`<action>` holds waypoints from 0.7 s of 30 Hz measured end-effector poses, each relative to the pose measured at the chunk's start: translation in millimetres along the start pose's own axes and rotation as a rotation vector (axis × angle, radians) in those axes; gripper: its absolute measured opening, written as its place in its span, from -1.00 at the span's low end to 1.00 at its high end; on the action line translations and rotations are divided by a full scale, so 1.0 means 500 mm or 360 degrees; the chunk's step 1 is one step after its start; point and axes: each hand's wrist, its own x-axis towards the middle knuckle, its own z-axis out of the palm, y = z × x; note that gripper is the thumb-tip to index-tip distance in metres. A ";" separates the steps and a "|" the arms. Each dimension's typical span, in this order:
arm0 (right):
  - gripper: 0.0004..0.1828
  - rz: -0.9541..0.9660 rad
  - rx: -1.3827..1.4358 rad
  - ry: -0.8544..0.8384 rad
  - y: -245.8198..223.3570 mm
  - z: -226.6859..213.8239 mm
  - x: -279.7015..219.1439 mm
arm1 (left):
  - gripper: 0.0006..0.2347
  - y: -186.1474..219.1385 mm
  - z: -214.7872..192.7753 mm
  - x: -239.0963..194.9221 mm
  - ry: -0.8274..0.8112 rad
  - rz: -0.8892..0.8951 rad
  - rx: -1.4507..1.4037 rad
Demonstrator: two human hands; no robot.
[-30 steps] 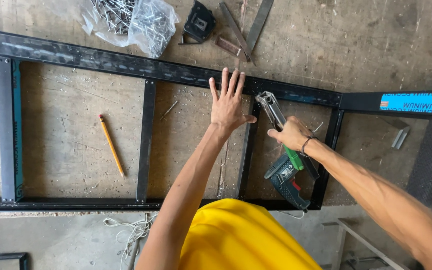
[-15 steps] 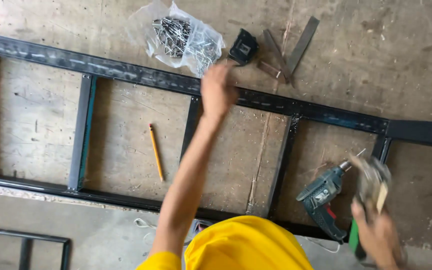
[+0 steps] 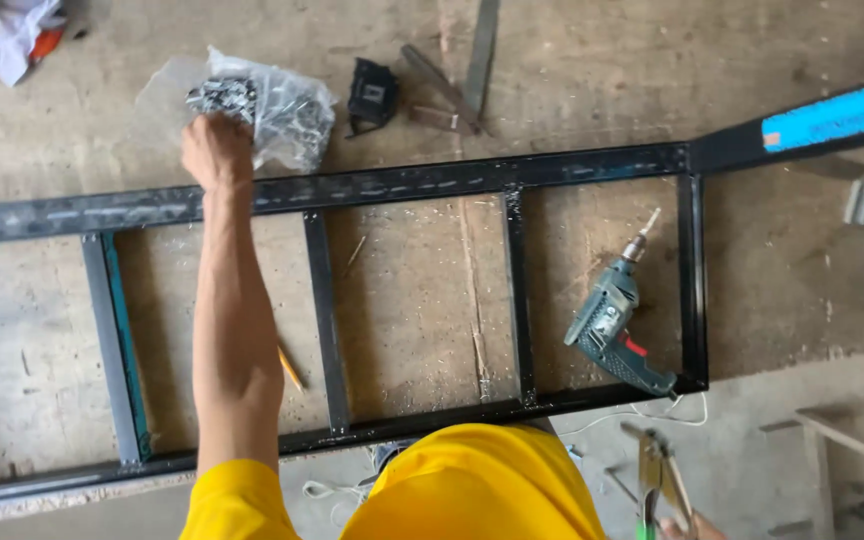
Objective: Assembling a metal frame by drilling holes and installing rivets using a pop riveter
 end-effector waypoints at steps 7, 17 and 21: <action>-0.86 -0.0147 0.0928 0.0099 0.070 0.022 -0.027 | -0.68 -0.005 -0.099 -0.009 0.0420 0.0247 -0.0486; -0.11 -0.0819 0.2026 -0.1016 -0.357 0.157 0.013 | -0.91 0.467 -0.480 -0.566 -0.0387 0.0145 -0.2666; 0.04 -0.0921 0.1957 -0.1365 -0.398 0.205 -0.035 | -0.88 0.546 -0.522 -0.706 -0.0523 -0.0370 -0.3249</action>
